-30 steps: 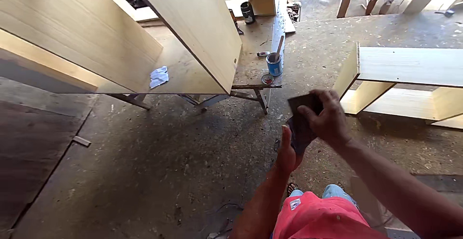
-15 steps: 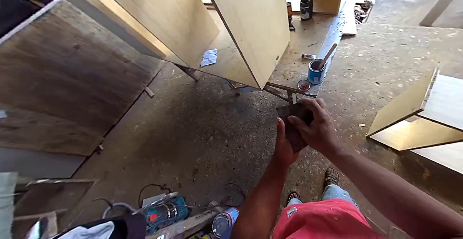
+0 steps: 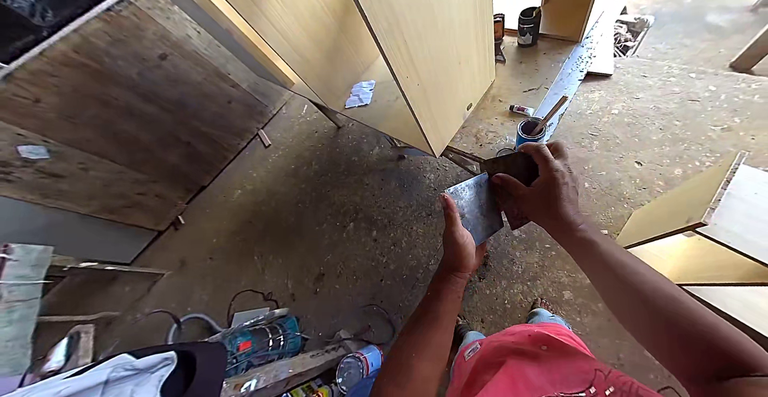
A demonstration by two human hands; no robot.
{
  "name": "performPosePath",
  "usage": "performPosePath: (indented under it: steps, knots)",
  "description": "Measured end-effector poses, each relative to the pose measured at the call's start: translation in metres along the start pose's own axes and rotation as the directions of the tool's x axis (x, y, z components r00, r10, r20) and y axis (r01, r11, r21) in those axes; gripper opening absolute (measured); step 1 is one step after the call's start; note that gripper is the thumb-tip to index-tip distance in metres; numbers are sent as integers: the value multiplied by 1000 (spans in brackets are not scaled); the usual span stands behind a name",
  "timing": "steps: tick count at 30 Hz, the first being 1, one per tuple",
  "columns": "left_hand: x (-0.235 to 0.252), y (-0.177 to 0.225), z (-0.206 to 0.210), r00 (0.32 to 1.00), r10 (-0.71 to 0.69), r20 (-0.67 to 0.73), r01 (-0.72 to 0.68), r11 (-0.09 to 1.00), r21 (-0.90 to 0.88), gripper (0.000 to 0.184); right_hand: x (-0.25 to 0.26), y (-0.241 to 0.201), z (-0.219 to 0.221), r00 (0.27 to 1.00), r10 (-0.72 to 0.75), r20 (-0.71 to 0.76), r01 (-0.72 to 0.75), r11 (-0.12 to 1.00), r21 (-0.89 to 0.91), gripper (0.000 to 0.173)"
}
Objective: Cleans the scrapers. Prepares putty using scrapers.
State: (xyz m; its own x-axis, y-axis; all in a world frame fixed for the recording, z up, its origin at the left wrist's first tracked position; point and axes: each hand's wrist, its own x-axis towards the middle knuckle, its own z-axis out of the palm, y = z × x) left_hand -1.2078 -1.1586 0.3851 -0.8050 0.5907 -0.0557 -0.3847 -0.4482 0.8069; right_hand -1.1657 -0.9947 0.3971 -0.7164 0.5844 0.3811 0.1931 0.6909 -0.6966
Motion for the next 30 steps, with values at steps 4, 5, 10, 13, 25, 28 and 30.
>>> performPosePath:
  steps: [4, 5, 10, 13, 25, 28, 30]
  knots:
    - [2, 11, -19, 1000, 11, 16, -11, 1000, 8, 83, -14, -18, 21, 999, -4, 42, 4, 1000, 5, 57]
    - [2, 15, -22, 999, 13, 30, -13, 1000, 5, 83, -16, -23, 25, 999, -20, 37, 20, 1000, 1, 58]
    - [7, 34, -34, 997, 20, 76, -21, 1000, 5, 84, -23, -47, 40, 997, -74, -25, 75, 996, 46, 55]
    - [7, 38, -39, 997, 6, 75, -6, 1000, -3, 85, -26, -51, 45, 995, -105, 6, 104, 994, 29, 55]
    - [17, 31, -38, 997, 23, 70, -24, 1000, 16, 87, -32, -48, 53, 992, -128, 13, 127, 991, 48, 59]
    - [15, 25, -36, 998, 13, 66, -12, 1000, -18, 86, -21, -35, 51, 996, -88, 23, 87, 995, 46, 56]
    - [18, 24, -34, 998, 7, 66, -8, 1000, 17, 88, -23, -42, 52, 996, -93, 8, 93, 994, 58, 56]
